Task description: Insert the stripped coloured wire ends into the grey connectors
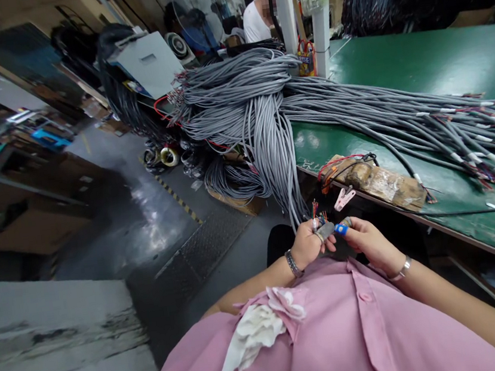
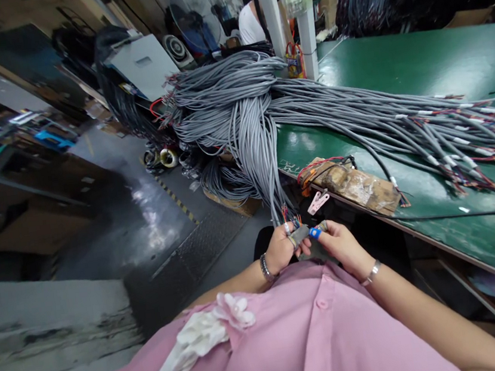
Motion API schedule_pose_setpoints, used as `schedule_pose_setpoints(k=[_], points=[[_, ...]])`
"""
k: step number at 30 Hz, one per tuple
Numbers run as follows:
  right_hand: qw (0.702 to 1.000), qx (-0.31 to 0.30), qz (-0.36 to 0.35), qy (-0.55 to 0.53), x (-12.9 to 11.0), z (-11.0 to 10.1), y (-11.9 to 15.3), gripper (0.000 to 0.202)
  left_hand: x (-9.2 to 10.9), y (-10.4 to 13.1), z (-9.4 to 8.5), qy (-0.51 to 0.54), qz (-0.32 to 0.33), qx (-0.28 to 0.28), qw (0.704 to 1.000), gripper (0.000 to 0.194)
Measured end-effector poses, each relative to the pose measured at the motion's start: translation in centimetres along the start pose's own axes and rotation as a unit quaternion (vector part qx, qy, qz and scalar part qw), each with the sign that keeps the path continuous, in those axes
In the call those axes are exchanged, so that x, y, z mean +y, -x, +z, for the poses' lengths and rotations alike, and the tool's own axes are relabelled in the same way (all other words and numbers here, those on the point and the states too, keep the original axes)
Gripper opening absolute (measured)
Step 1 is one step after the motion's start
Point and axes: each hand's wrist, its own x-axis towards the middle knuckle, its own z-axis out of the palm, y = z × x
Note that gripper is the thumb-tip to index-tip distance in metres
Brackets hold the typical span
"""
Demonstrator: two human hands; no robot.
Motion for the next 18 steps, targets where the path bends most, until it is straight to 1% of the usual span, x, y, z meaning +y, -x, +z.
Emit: schedule_pose_setpoints(k=[3, 5, 8, 10, 12, 14, 15, 17, 18], points=[[1.000, 0.002, -0.020, 0.006, 0.0, -0.2, -0.1, 0.034, -0.1, 0.0, 0.0, 0.004, -0.008, 0.003, 1.000, 0.041], [0.999, -0.002, -0.046, 0.005, 0.1, -0.5, -0.2, 0.030, -0.1, 0.1, 0.1, 0.004, -0.015, -0.002, 1.000, 0.042], [0.996, -0.011, -0.093, -0.004, 0.4, -0.8, -0.5, 0.024, 0.4, 0.2, 0.0, 0.007, -0.037, -0.034, 0.999, 0.044], [0.994, -0.017, -0.101, -0.025, 0.6, -1.0, -0.8, 0.022, 0.7, 0.3, -0.2, 0.007, -0.052, -0.065, 0.996, 0.044], [0.994, -0.038, -0.081, -0.060, 0.9, -0.9, -1.1, 0.022, 1.0, 0.4, -0.5, 0.002, -0.060, -0.103, 0.993, 0.043], [0.991, -0.080, -0.048, -0.100, 1.1, -0.8, -1.4, 0.021, 0.8, 0.4, -0.7, 0.001, -0.060, -0.137, 0.989, 0.043], [0.987, -0.102, -0.030, -0.120, 1.2, -0.7, -1.6, 0.021, 0.6, 0.4, -0.8, 0.005, -0.058, -0.144, 0.988, 0.044], [0.980, -0.126, 0.000, -0.154, 1.3, -0.6, -1.8, 0.020, 0.1, 0.5, -0.8, 0.018, -0.057, -0.132, 0.989, 0.044], [0.978, -0.123, 0.011, -0.168, 1.3, -0.6, -1.9, 0.021, -0.1, 0.6, -0.8, 0.024, -0.057, -0.117, 0.991, 0.044]])
